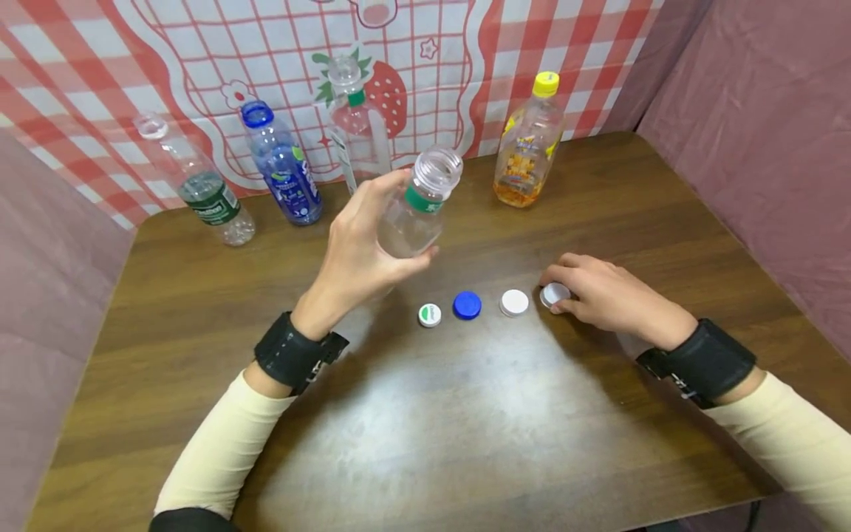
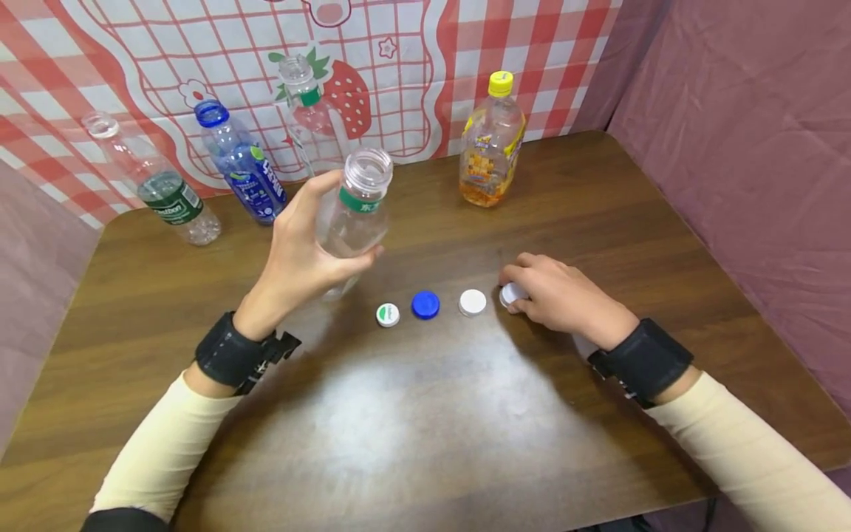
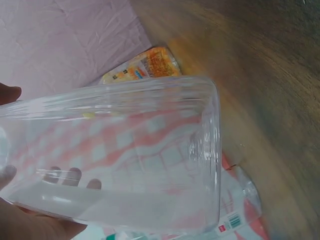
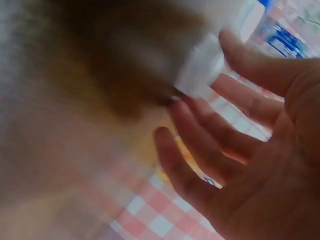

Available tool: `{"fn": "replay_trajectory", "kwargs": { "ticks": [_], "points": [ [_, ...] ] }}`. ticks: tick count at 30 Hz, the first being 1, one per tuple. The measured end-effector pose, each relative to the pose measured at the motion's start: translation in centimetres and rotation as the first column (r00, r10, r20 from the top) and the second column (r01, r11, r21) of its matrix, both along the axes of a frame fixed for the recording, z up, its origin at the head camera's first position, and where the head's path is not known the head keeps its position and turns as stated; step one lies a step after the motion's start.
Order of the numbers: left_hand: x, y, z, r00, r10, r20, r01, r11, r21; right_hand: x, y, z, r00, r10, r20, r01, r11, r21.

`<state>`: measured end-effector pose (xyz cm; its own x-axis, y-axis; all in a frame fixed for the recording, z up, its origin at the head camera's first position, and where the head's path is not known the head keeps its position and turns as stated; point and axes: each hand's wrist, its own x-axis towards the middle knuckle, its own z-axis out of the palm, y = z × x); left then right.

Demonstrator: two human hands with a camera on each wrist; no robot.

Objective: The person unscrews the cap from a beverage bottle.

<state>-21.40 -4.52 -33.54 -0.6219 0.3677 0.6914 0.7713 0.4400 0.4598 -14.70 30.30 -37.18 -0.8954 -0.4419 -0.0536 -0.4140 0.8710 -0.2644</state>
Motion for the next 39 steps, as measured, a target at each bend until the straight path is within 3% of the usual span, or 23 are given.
{"fn": "replay_trajectory", "kwargs": {
  "ticks": [7,10,13,16,20,22,25,32,39],
  "points": [
    [-1.8,0.3,0.3,0.995,0.076,0.070,-0.080,0.995,0.060,0.9,0.2,2.2,0.995,-0.095,-0.043,0.092,0.993,-0.071],
    [-3.4,1.4,1.2,0.987,0.109,0.115,-0.118,0.991,0.067,1.5,0.3,2.8,0.990,-0.125,-0.069,0.114,0.983,-0.144],
    [-5.7,3.1,2.2,0.977,0.117,0.179,-0.133,0.988,0.079,1.8,0.2,3.0,0.988,-0.117,-0.103,0.094,0.974,-0.206],
    [-8.3,5.0,2.8,0.954,0.106,0.279,-0.136,0.986,0.092,1.9,-0.2,2.7,0.985,-0.098,-0.144,0.058,0.964,-0.259],
    [-11.4,7.2,2.6,0.906,0.137,0.401,-0.175,0.983,0.060,2.0,-0.7,2.2,0.979,-0.084,-0.184,0.021,0.947,-0.319],
    [-12.8,8.1,2.4,0.885,0.170,0.434,-0.200,0.979,0.025,2.0,-1.0,2.0,0.976,-0.081,-0.202,0.008,0.940,-0.340],
    [-14.6,9.3,1.9,0.869,0.215,0.446,-0.233,0.972,-0.014,2.1,-1.3,1.8,0.970,-0.079,-0.229,-0.005,0.938,-0.346],
    [-16.5,10.9,0.5,0.847,0.252,0.469,-0.284,0.959,-0.002,2.5,-1.8,1.5,0.967,-0.090,-0.237,0.005,0.942,-0.336],
    [-17.0,11.2,-1.0,0.860,0.247,0.447,-0.326,0.939,0.109,2.2,-1.8,1.4,0.962,-0.073,-0.265,-0.021,0.942,-0.335]
  ]
}}
